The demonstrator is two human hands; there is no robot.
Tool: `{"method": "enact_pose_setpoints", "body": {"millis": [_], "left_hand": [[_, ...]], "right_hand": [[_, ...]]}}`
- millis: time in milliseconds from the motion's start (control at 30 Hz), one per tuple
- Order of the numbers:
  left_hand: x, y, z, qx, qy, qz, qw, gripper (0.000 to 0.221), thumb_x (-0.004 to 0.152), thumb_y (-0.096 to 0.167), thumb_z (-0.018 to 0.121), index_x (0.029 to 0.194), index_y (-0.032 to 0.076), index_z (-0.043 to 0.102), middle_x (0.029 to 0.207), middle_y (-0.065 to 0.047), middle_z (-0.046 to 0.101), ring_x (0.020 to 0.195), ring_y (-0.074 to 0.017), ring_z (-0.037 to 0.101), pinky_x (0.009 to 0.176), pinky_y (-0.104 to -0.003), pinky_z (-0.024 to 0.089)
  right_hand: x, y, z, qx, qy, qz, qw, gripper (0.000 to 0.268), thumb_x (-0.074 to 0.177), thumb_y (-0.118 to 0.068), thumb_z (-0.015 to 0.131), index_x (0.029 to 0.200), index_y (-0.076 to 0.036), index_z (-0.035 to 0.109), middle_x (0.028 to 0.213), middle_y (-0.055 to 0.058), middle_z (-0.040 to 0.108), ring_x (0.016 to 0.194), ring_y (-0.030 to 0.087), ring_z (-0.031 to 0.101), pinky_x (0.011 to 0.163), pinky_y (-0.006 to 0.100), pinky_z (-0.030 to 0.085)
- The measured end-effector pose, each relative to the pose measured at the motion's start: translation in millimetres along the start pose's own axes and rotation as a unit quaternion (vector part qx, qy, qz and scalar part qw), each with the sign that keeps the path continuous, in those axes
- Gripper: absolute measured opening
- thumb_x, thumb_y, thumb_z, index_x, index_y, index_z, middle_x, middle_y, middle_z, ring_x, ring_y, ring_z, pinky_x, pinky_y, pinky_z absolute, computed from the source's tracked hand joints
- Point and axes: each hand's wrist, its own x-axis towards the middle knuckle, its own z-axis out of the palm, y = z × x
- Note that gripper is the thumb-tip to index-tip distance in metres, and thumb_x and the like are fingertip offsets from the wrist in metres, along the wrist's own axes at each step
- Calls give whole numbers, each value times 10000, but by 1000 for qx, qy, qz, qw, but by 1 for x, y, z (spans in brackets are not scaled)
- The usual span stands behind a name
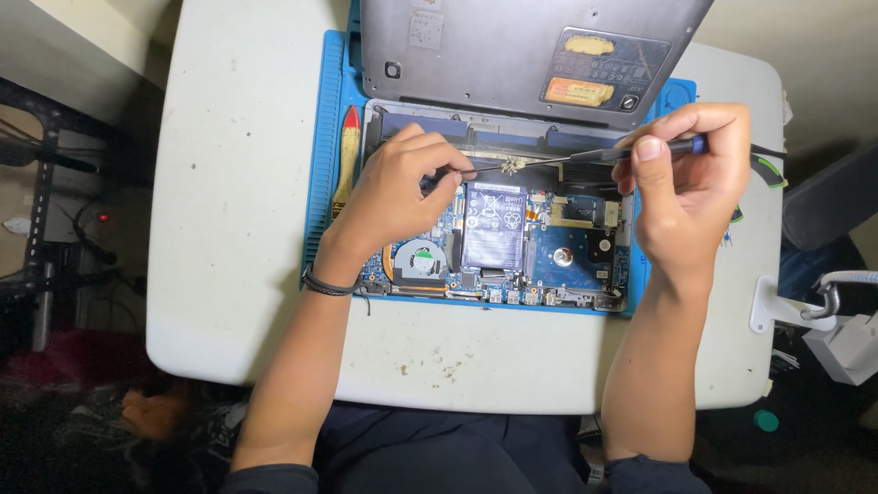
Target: Removing the battery and disconnecting internal cables from a laptop during disassembly.
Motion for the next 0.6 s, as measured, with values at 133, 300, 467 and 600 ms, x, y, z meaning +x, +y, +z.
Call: {"method": "enact_pose_setpoints", "body": {"millis": [133, 300, 467, 600], "left_hand": [[0, 2, -2, -25, 8, -16, 1000, 141, 987, 94, 620, 1014, 101, 758, 920, -1, 728, 858, -196, 481, 642, -313, 439], [-1, 3, 2, -43, 11, -40, 998, 130, 949, 167, 741, 1073, 131, 751, 923, 49, 740, 803, -161, 467, 709, -304, 461], [0, 4, 0, -30, 6, -30, 999, 108, 935, 108, 723, 1036, 144, 737, 907, 58, 723, 800, -160, 468, 722, -298, 455], [1, 9, -1, -8, -16, -8, 1000, 134, 891, 25, 612, 915, 119, 705, 832, 15, 656, 816, -183, 511, 762, -322, 454]], "right_hand": [[0, 4, -8, -1, 28, 9, 1000, 238, 1140, -219, 589, 1127, -66, 406, 938, 173, 578, 700, 219, 559, 631, 303, 488], [-1, 8, -9, 10, 41, 17, 999, 261, 1126, -259, 607, 1139, -76, 421, 924, 126, 536, 833, 211, 604, 632, 309, 513], [-1, 12, -11, 21, 47, 18, 999, 243, 1116, -231, 610, 1125, -71, 427, 925, 126, 535, 801, 193, 578, 611, 299, 509], [-3, 13, -18, 8, 52, 42, 998, 149, 1101, -114, 594, 1094, -92, 446, 850, 48, 456, 625, 134, 464, 586, 269, 464]]}}
